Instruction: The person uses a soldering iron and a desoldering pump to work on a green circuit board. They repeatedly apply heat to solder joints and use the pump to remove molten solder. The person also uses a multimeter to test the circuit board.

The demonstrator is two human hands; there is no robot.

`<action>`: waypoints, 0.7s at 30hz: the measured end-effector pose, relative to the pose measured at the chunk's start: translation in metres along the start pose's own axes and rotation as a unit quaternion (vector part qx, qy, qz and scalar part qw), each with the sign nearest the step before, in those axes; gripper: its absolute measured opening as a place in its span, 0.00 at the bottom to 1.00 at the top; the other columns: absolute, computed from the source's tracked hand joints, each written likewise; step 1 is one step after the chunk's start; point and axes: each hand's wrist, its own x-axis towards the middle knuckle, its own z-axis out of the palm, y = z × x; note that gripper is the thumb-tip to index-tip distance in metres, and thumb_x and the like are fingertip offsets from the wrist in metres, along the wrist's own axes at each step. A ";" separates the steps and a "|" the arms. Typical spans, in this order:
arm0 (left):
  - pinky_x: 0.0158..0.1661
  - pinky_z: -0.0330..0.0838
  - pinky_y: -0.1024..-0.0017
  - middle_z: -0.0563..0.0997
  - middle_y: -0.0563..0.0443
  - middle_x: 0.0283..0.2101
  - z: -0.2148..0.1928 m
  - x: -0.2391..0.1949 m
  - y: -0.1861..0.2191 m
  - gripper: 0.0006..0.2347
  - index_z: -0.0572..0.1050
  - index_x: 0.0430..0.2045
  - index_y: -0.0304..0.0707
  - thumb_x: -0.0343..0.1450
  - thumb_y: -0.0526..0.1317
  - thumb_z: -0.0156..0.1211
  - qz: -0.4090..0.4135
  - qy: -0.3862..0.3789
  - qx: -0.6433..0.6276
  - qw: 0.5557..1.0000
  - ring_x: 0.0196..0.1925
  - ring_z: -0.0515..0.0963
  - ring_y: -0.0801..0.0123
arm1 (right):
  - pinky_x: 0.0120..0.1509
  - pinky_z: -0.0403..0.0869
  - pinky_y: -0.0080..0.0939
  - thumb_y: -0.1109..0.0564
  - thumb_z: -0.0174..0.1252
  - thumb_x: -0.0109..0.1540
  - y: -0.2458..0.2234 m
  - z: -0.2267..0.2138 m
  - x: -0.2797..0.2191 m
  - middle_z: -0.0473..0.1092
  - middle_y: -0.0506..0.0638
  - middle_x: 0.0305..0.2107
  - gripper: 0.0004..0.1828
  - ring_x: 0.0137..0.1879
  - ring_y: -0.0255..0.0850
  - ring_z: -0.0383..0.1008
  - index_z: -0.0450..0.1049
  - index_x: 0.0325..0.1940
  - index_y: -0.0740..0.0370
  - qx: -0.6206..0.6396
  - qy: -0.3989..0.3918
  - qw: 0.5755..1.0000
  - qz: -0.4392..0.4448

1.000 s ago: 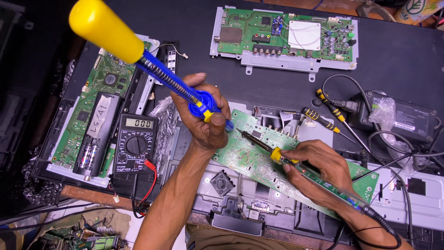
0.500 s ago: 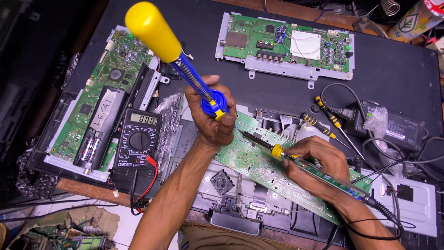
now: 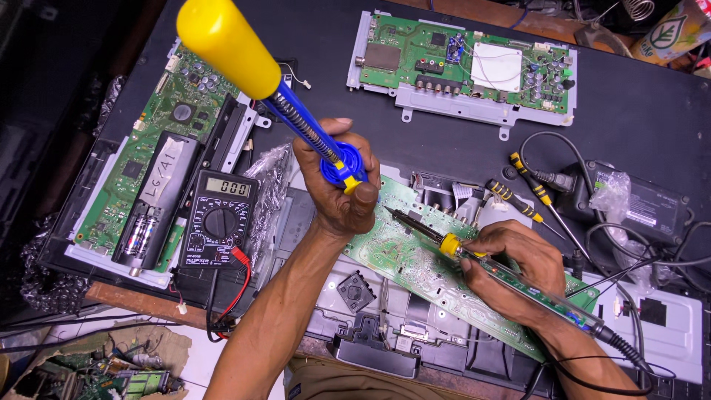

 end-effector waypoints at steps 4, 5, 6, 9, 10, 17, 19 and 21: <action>0.18 0.68 0.83 0.70 0.48 0.27 -0.001 0.000 -0.001 0.30 0.60 0.53 0.34 0.68 0.54 0.69 0.003 0.007 -0.004 1.000 0.19 0.69 0.77 | 0.39 0.75 0.40 0.57 0.70 0.54 0.000 0.001 0.000 0.77 0.52 0.24 0.05 0.31 0.45 0.78 0.81 0.31 0.58 0.005 -0.003 1.000 0.004; 0.17 0.67 0.83 0.70 0.48 0.27 -0.001 0.000 -0.001 0.30 0.60 0.53 0.34 0.68 0.54 0.69 0.004 0.007 -0.008 1.000 0.19 0.69 0.77 | 0.39 0.75 0.39 0.56 0.70 0.54 0.000 0.001 0.000 0.76 0.51 0.24 0.05 0.31 0.44 0.78 0.81 0.32 0.58 0.005 -0.003 1.000 0.008; 0.17 0.67 0.83 0.70 0.48 0.27 -0.001 0.000 -0.002 0.30 0.60 0.52 0.34 0.68 0.54 0.70 0.006 0.008 -0.011 1.000 0.18 0.69 0.77 | 0.39 0.75 0.39 0.56 0.70 0.54 0.000 0.001 0.000 0.76 0.51 0.24 0.05 0.31 0.44 0.77 0.81 0.32 0.57 0.004 -0.002 1.000 0.012; 0.16 0.67 0.83 0.70 0.49 0.26 0.000 0.002 0.003 0.30 0.60 0.52 0.32 0.68 0.54 0.69 0.003 0.002 0.001 1.000 0.17 0.70 0.77 | 0.40 0.76 0.41 0.57 0.70 0.54 -0.001 0.001 0.000 0.77 0.52 0.24 0.05 0.32 0.46 0.78 0.81 0.32 0.58 0.008 -0.006 1.000 0.014; 0.16 0.67 0.83 0.70 0.49 0.26 0.000 0.002 0.003 0.30 0.60 0.52 0.32 0.68 0.54 0.69 0.003 0.001 0.001 1.000 0.17 0.70 0.77 | 0.40 0.76 0.41 0.57 0.70 0.54 -0.001 0.001 0.000 0.77 0.52 0.24 0.05 0.32 0.46 0.78 0.81 0.32 0.58 0.008 -0.005 1.000 0.014; 0.19 0.71 0.83 0.71 0.51 0.25 0.000 0.003 0.007 0.29 0.61 0.52 0.33 0.68 0.55 0.68 0.002 0.003 0.012 1.000 0.18 0.73 0.78 | 0.41 0.76 0.39 0.57 0.69 0.55 0.001 0.001 -0.001 0.76 0.52 0.23 0.05 0.32 0.45 0.78 0.82 0.32 0.59 0.017 -0.003 1.000 0.005; 0.19 0.71 0.83 0.72 0.51 0.25 -0.001 0.003 0.006 0.29 0.61 0.52 0.34 0.68 0.55 0.68 0.000 0.003 0.011 1.000 0.18 0.73 0.78 | 0.41 0.76 0.39 0.57 0.69 0.55 0.001 0.001 -0.001 0.76 0.52 0.23 0.05 0.32 0.45 0.78 0.82 0.33 0.59 0.018 -0.003 1.000 0.003; 0.20 0.72 0.83 0.71 0.50 0.25 0.000 0.002 0.005 0.30 0.61 0.52 0.33 0.68 0.55 0.69 0.001 0.003 0.007 1.000 0.17 0.73 0.77 | 0.42 0.76 0.39 0.56 0.70 0.55 0.001 0.001 -0.001 0.75 0.51 0.23 0.06 0.32 0.44 0.78 0.82 0.33 0.59 0.025 -0.002 1.000 0.005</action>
